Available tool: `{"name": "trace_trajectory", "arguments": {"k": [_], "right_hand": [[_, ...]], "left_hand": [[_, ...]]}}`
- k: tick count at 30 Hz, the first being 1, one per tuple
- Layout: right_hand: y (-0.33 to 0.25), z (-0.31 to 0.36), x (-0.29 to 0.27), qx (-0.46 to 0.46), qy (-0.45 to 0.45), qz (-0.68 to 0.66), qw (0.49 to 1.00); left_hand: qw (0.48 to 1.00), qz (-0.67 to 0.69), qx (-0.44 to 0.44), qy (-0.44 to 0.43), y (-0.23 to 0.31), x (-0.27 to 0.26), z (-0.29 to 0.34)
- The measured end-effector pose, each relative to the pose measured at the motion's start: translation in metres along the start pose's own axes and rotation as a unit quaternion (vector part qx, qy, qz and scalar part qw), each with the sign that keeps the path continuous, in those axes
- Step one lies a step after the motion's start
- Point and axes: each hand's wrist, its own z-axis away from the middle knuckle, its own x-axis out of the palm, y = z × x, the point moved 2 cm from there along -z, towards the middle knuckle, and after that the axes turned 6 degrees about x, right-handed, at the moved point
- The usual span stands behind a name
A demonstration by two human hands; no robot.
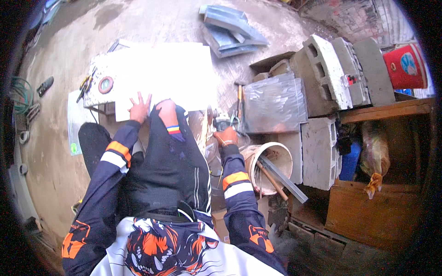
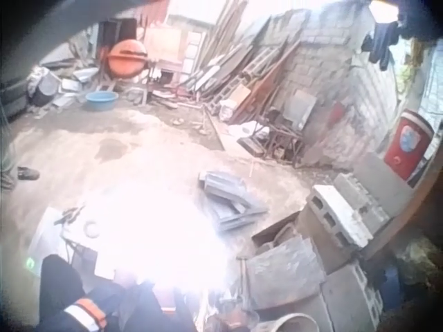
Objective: Using an angle grinder to cut a rectangular piece from a metal sheet.
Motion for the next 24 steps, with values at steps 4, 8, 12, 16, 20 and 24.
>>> {"name": "trace_trajectory", "arguments": {"k": [4,8,12,16,20,24], "right_hand": [[0.0,0.004,0.002,0.005,-0.007,-0.003,1.0],[-0.004,0.007,0.001,0.02,-0.034,-0.016,0.999],[-0.002,0.003,0.0,0.014,-0.013,-0.019,1.0],[-0.007,-0.001,-0.005,0.013,-0.03,-0.023,0.999],[-0.007,-0.007,-0.004,-0.002,-0.022,-0.016,1.0],[-0.004,-0.008,0.0,-0.018,0.006,-0.002,1.0]], "left_hand": [[1.0,-0.015,0.002,-0.001,-0.002,0.003,0.003],[1.0,-0.007,-0.005,0.021,-0.004,0.008,0.003],[1.0,-0.01,-0.004,0.022,-0.001,0.007,0.002],[1.0,-0.002,-0.009,0.024,-0.002,0.0,0.004],[1.0,-0.001,-0.013,0.017,-0.001,-0.002,0.003],[1.0,-0.002,-0.012,0.009,-0.002,-0.002,0.004]]}}
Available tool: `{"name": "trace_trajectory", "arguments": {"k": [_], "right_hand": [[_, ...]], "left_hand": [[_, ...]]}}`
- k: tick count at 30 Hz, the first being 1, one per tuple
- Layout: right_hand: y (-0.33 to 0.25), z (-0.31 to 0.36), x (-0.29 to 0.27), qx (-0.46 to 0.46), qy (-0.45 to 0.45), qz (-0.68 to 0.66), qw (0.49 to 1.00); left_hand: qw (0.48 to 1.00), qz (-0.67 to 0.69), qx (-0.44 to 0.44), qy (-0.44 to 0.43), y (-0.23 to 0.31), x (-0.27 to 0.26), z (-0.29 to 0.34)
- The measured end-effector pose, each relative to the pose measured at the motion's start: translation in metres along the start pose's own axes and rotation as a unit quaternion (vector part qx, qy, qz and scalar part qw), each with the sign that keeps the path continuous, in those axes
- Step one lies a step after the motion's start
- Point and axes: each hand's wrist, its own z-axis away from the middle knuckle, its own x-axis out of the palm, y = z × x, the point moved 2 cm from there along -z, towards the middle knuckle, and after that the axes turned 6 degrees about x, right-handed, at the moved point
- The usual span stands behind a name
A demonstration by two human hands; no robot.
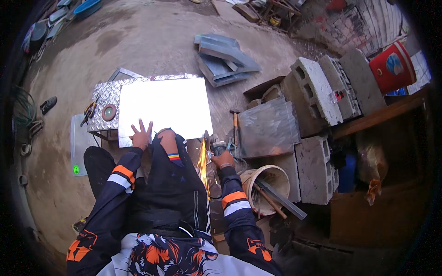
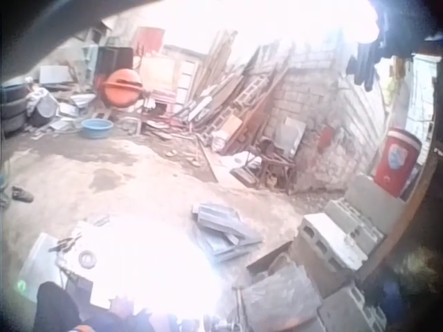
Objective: Using an angle grinder to cut a rectangular piece from a metal sheet.
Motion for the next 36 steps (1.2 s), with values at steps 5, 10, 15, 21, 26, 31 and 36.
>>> {"name": "trace_trajectory", "arguments": {"k": [5,10,15,21,26,31,36], "right_hand": [[0.001,0.003,0.002,0.0,0.006,0.014,1.0],[0.002,0.003,-0.002,0.011,-0.013,0.008,1.0],[-0.001,0.002,-0.006,0.006,-0.023,0.002,1.0],[-0.001,-0.003,-0.005,-0.001,-0.031,0.007,1.0],[-0.005,0.002,-0.006,0.001,-0.03,0.01,1.0],[0.0,0.0,-0.003,-0.006,-0.005,0.021,1.0],[0.005,-0.003,0.002,-0.011,-0.011,0.02,1.0]], "left_hand": [[0.999,-0.022,0.009,0.031,-0.004,0.008,0.0],[0.997,-0.032,0.025,0.069,-0.003,0.011,0.0],[1.0,-0.019,0.0,0.017,-0.002,0.009,-0.001],[0.999,-0.033,-0.001,0.021,-0.001,0.008,-0.001],[1.0,-0.025,0.0,0.017,-0.002,0.005,0.002],[1.0,-0.024,0.0,0.011,-0.001,0.001,0.002],[0.996,-0.033,0.025,0.076,-0.001,0.004,0.003]]}}
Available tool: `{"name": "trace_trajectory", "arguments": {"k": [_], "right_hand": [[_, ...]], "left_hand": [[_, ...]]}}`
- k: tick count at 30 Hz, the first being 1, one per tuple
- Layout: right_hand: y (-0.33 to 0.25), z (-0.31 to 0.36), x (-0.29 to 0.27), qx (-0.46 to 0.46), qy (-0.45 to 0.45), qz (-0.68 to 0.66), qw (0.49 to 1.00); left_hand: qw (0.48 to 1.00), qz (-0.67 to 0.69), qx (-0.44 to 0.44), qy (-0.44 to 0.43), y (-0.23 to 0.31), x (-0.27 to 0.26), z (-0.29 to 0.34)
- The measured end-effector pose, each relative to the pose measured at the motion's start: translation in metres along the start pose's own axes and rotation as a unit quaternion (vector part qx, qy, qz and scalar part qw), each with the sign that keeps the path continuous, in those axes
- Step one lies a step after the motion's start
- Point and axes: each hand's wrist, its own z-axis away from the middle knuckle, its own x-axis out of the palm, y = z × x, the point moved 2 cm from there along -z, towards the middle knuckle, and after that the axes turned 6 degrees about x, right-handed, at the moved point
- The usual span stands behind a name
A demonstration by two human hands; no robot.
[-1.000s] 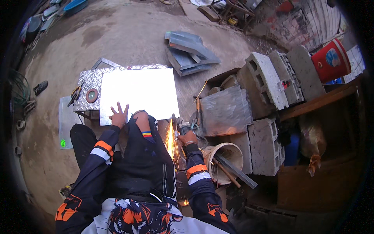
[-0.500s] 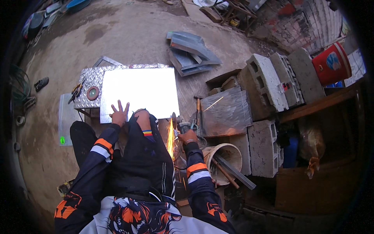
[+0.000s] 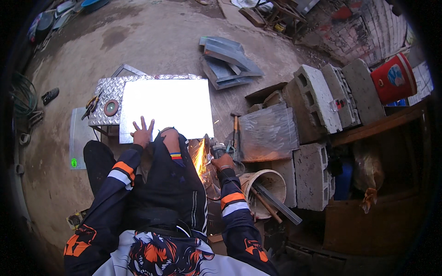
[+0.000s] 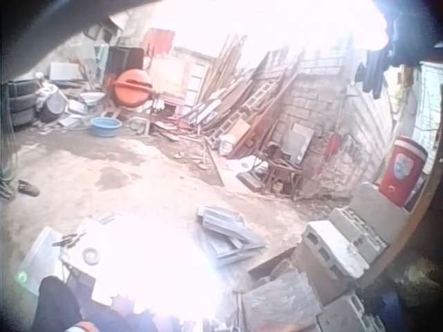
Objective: Using an angle grinder to cut a rectangular piece from a metal sheet.
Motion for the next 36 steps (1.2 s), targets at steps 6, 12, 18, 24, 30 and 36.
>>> {"name": "trace_trajectory", "arguments": {"k": [6,12,18,24,30,36], "right_hand": [[-0.003,0.003,-0.004,-0.006,-0.013,-0.013,1.0],[-0.008,0.0,-0.006,-0.003,-0.011,-0.024,1.0],[-0.006,-0.003,-0.007,-0.006,0.003,-0.024,1.0],[-0.008,-0.004,-0.009,0.001,-0.003,-0.023,1.0],[-0.014,0.0,-0.011,0.006,-0.014,-0.012,1.0],[-0.009,-0.005,-0.009,-0.015,-0.013,-0.014,1.0]], "left_hand": [[0.997,0.005,-0.026,-0.074,0.001,-0.006,0.001],[0.997,0.002,-0.029,-0.076,0.0,-0.006,-0.001],[0.996,0.009,-0.025,-0.086,0.001,-0.006,-0.003],[0.996,0.01,-0.026,-0.089,0.001,-0.004,-0.004],[0.996,0.013,-0.031,-0.078,-0.001,0.0,-0.003],[0.997,0.018,-0.027,-0.074,0.0,0.002,-0.005]]}}
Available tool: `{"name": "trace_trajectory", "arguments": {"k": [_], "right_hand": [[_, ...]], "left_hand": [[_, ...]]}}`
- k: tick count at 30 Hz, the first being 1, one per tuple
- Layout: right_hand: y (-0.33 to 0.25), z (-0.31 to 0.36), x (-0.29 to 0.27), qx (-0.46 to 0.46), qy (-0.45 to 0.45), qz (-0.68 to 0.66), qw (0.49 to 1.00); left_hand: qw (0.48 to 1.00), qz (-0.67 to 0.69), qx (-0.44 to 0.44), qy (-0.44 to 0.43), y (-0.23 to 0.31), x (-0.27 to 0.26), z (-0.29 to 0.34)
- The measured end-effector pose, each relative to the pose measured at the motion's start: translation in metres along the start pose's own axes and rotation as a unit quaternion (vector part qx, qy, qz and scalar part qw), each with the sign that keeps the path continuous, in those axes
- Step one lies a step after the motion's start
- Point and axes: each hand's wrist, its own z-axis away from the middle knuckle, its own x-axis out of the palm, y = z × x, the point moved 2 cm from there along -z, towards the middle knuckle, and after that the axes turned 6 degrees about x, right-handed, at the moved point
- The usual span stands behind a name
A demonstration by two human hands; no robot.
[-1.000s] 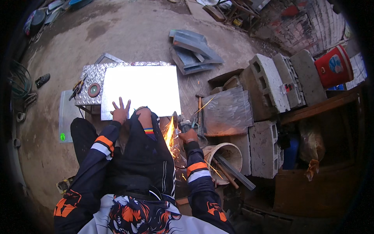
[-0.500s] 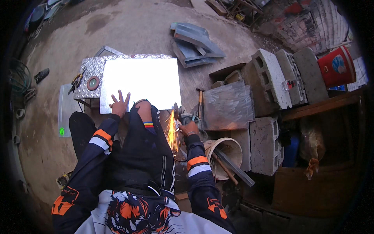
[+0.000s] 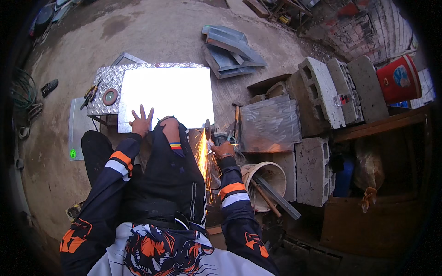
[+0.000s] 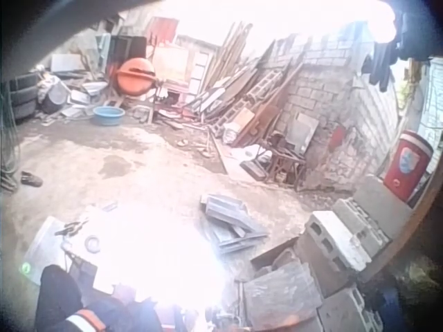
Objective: Using an angle grinder to cut a rectangular piece from a metal sheet.
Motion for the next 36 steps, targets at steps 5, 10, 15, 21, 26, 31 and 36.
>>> {"name": "trace_trajectory", "arguments": {"k": [5,10,15,21,26,31,36], "right_hand": [[-0.004,0.0,0.003,0.018,0.014,0.011,1.0],[0.005,-0.005,0.006,-0.001,0.037,0.016,0.999],[-0.011,0.006,0.001,0.036,-0.005,0.021,0.999],[0.004,0.003,0.01,0.021,0.011,0.007,1.0],[-0.009,0.009,0.008,0.016,0.002,-0.02,1.0],[-0.006,-0.007,0.002,0.008,0.028,0.007,1.0],[-0.007,0.002,-0.001,0.014,0.018,0.008,1.0]], "left_hand": [[0.999,-0.019,0.008,0.029,-0.001,-0.001,0.002],[1.0,0.003,0.004,-0.004,0.004,-0.007,0.001],[1.0,0.001,-0.006,-0.003,-0.005,-0.002,0.005],[1.0,-0.008,0.004,0.009,0.002,-0.005,0.002],[1.0,-0.027,-0.009,0.004,-0.007,0.0,0.004],[1.0,-0.019,0.005,-0.003,0.0,-0.003,0.002],[1.0,-0.02,0.007,0.001,-0.001,-0.002,0.003]]}}
